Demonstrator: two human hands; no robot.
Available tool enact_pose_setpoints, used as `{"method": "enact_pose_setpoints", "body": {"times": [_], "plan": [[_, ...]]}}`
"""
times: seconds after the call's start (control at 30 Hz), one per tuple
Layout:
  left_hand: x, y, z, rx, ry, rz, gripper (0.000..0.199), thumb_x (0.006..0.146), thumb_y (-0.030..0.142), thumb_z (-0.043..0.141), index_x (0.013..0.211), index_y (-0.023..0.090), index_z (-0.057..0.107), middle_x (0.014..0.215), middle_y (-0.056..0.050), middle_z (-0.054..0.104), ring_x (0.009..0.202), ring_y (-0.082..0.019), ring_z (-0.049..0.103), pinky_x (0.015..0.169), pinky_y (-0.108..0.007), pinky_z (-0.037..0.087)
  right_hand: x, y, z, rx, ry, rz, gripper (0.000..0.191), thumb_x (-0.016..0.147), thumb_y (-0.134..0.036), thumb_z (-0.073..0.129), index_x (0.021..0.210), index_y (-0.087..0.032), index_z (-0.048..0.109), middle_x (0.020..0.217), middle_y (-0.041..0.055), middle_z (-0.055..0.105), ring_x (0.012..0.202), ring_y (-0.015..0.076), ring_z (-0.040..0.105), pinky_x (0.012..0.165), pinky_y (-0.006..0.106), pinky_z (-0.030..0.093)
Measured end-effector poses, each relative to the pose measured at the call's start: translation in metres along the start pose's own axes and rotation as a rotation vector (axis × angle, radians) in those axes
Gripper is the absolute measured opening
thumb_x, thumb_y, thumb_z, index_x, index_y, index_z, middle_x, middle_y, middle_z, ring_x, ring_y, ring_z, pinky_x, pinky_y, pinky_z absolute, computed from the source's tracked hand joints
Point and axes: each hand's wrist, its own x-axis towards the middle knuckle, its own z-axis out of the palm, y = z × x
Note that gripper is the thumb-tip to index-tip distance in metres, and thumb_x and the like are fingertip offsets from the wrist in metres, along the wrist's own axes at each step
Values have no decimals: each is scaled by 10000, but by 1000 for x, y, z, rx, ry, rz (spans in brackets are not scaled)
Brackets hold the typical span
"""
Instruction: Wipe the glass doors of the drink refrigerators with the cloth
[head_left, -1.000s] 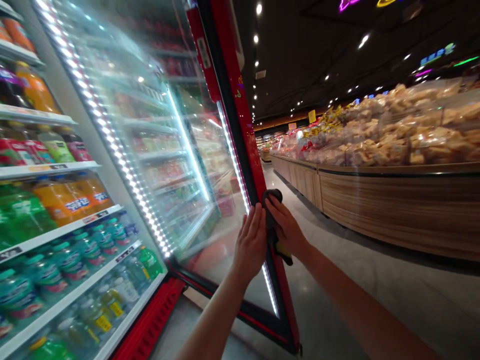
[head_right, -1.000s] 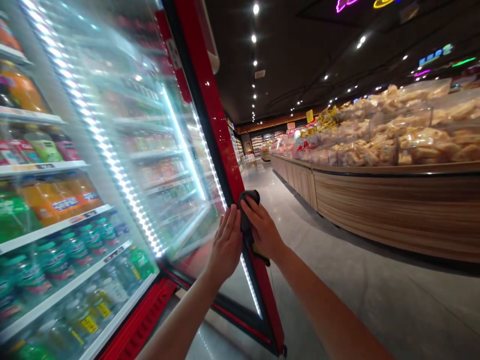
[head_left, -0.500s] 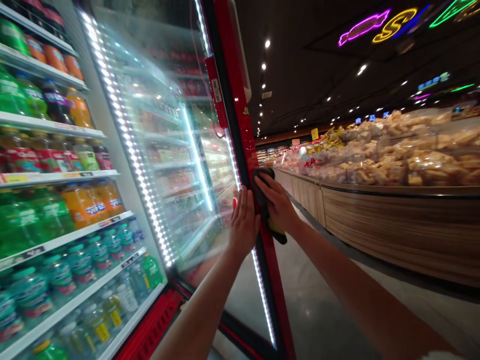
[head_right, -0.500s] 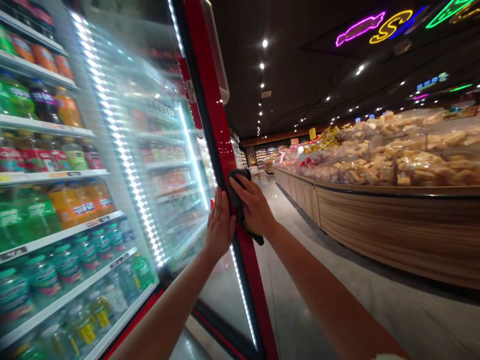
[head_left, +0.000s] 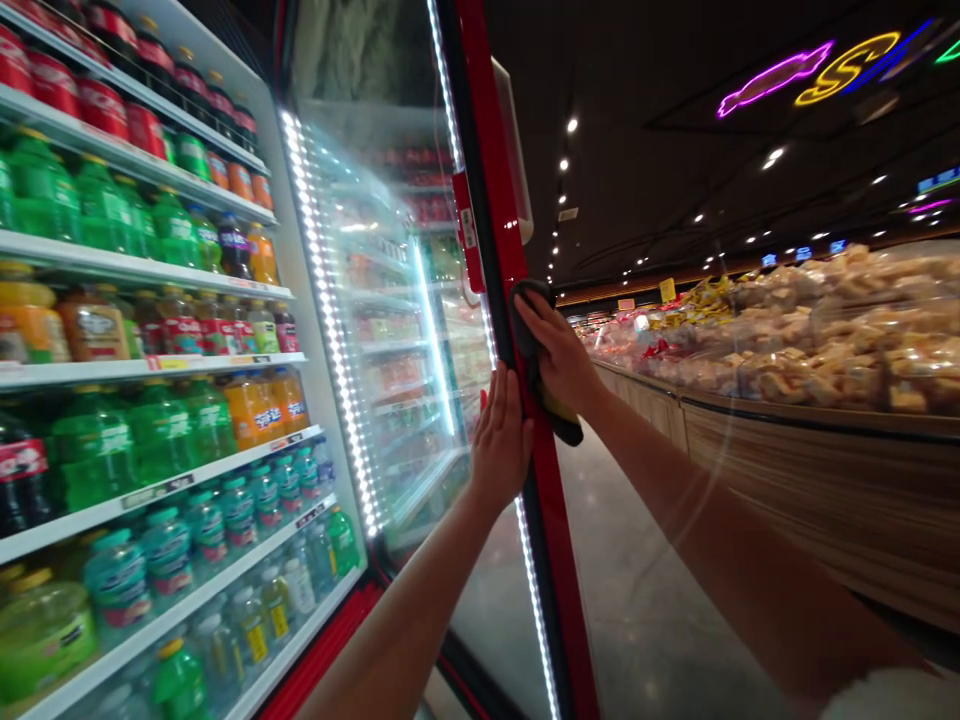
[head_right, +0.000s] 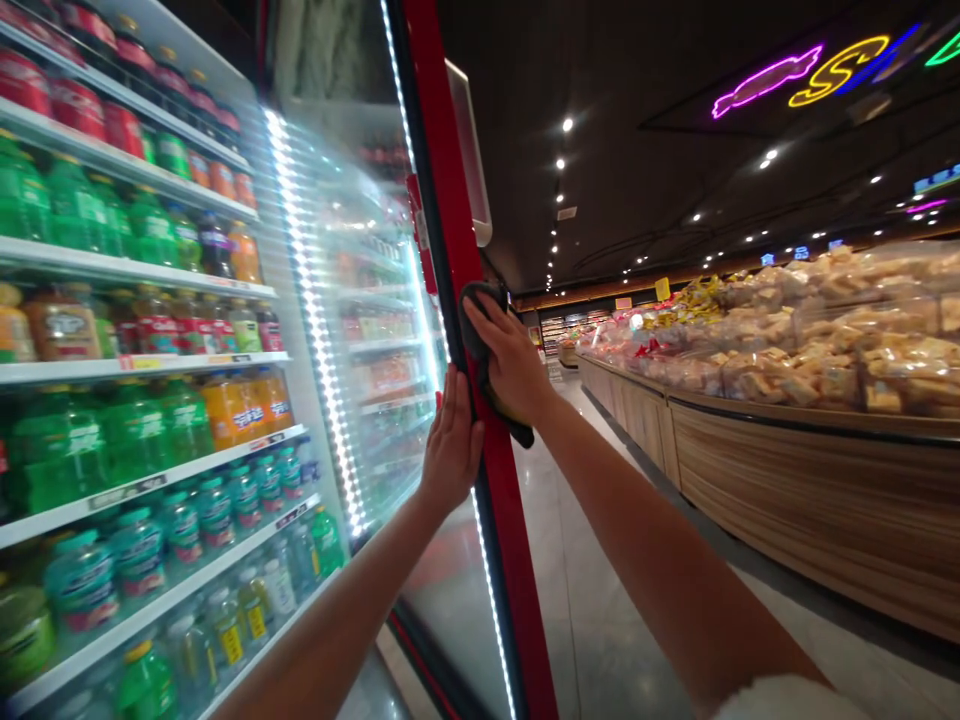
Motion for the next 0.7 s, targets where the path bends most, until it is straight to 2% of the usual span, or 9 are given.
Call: {"method": "enact_pose_setpoints", "body": {"times": [0.07,0.1,0.27,0.33,0.4,0.5,0.57,0.63,0.7], "plan": [[-2,1,-6,20,-10,2,700,1066,264,329,1649,237,-59,1734,-128,60,1596,-254,96,1282,-503,249,20,1,1,-1,16,-3,762,826,-6,384,1557,-212,440,1644,54,400,1546,211,321,1282,483,285],[-2,1,-9,27,-13,3,699,1067,263,329,1649,237,-58,1734,-128,63,1596,-250,93,1286,-499,242,21,-2,2,-1,16,-2,758,833,-9,382,1559,-218,435,1645,50,399,1549,208,314,1283,483,285],[-6,5,-26,41,-1,10,703,1067,246,330,1648,241,-66,1734,-119,64,1595,-238,87,1299,-479,214,-32,-37,2,1,-53,-16,704,895,-60,381,1574,-246,414,1635,65,413,1521,223,368,1257,504,342],[-7,8,-33,41,6,14,704,1066,243,331,1647,240,-66,1734,-118,59,1594,-241,94,1296,-479,223,-35,-44,2,9,-74,-30,700,893,-59,381,1566,-247,430,1631,65,421,1517,230,372,1254,507,348],[-9,10,-41,46,10,14,701,1065,238,329,1648,238,-61,1734,-119,50,1594,-247,99,1295,-483,225,-12,-43,1,26,-66,-38,706,879,-49,383,1550,-253,455,1633,52,418,1520,228,367,1263,497,335],[-11,13,-56,61,3,11,692,1066,232,323,1650,242,-49,1735,-115,51,1595,-245,104,1298,-479,213,39,-35,4,95,-17,-70,684,877,-56,397,1527,-252,486,1624,32,431,1534,228,341,1289,497,277],[-14,14,-68,82,-17,16,693,1068,241,327,1649,250,-50,1737,-109,48,1596,-242,95,1299,-476,203,54,-38,8,144,-2,-71,665,898,-75,396,1527,-273,483,1613,12,445,1544,224,321,1296,514,246],[-21,15,-81,114,-49,16,698,1071,261,334,1648,257,-59,1738,-106,35,1598,-244,69,1300,-486,188,39,-50,12,190,-11,-53,640,918,-97,397,1525,-279,485,1613,13,442,1542,226,326,1294,517,249],[-33,18,-95,145,-93,2,708,1073,285,341,1645,256,-76,1739,-108,19,1599,-248,50,1300,-496,178,-5,-70,17,236,-33,-29,616,928,-114,402,1516,-268,504,1617,36,434,1530,241,351,1285,513,281]]}}
